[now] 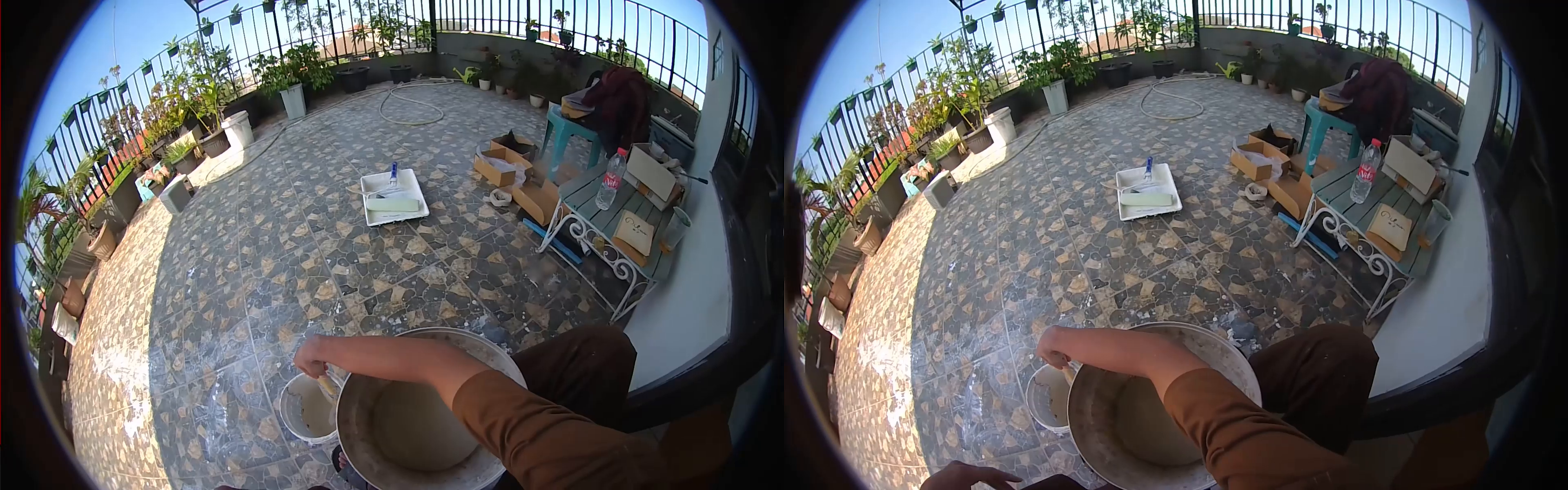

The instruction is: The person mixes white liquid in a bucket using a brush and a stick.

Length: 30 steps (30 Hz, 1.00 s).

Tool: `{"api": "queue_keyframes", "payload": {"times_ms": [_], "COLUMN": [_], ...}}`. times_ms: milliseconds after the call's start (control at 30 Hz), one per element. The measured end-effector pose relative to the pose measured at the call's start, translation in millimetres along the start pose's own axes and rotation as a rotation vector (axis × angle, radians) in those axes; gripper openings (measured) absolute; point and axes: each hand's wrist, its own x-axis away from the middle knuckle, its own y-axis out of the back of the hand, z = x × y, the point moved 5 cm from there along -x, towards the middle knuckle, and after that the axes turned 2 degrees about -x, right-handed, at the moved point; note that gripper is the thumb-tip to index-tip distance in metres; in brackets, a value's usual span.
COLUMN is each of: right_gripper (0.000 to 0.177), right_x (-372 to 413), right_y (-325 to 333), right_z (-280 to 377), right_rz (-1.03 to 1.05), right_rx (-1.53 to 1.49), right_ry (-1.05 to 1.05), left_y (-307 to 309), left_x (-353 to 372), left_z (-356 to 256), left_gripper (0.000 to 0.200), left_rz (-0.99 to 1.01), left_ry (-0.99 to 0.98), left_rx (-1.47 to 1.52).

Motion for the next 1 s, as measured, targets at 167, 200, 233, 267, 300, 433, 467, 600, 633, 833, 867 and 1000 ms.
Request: {"api": "queue_keyframes", "payload": {"times_ms": [167, 200, 233, 267, 300, 433, 467, 600, 633, 833, 867, 1000], "right_gripper": [0.031, 0.032, 0.032, 0.032, 0.031, 0.03, 0.03, 0.032, 0.031, 0.026, 0.026, 0.029], "right_x": [3, 6, 13, 12, 10, 18, 18, 21, 32, 77, 97, 156], "right_y": [3, 3, 4, 4, 2, 5, 6, 9, 13, 47, 56, 90], "right_z": [-2, -1, 2, 3, 4, 4, 5, 5, 10, 31, 39, 72], "right_rz": [0.018, 0.037, 0.028, 0.017, 0.009, 0.006, 0.005, -0.021, -0.022, -0.294, -0.355, -0.584], "right_rx": [-0.011, -0.01, 0.004, 0.002, 0.0, 0.02, 0.0, 0.031, 0.044, 0.072, 0.091, 0.165], "right_ry": [0.019, 0.012, 0.009, 0.004, 0.001, -0.001, 0.007, 0.017, 0.017, 0.092, 0.108, 0.18], "left_y": [62, 62, 60, 53, 46, 5, 2, -15, -10, 30, 40, 87], "left_x": [-136, -166, -193, -213, -237, -268, -264, -264, -269, -248, -234, -176], "left_z": [127, 162, 191, 211, 245, 261, 245, 262, 269, 207, 187, 143], "left_gripper": [0.053, 0.062, 0.072, 0.084, 0.085, 0.063, 0.052, 0.024, 0.023, 0.027, 0.025, 0.024], "left_rz": [-0.259, -0.291, -0.32, -0.245, -0.215, -0.014, -0.163, -0.365, -0.423, -0.492, -0.517, -0.667], "left_ry": [0.033, 0.116, 0.195, 0.279, 0.334, 0.368, 0.288, 0.217, 0.12, 0.076, 0.081, 0.046], "left_rx": [-0.363, -0.463, -0.561, -0.484, -0.459, 0.054, -0.042, 0.454, 0.189, 0.112, 0.144, 0.087]}}
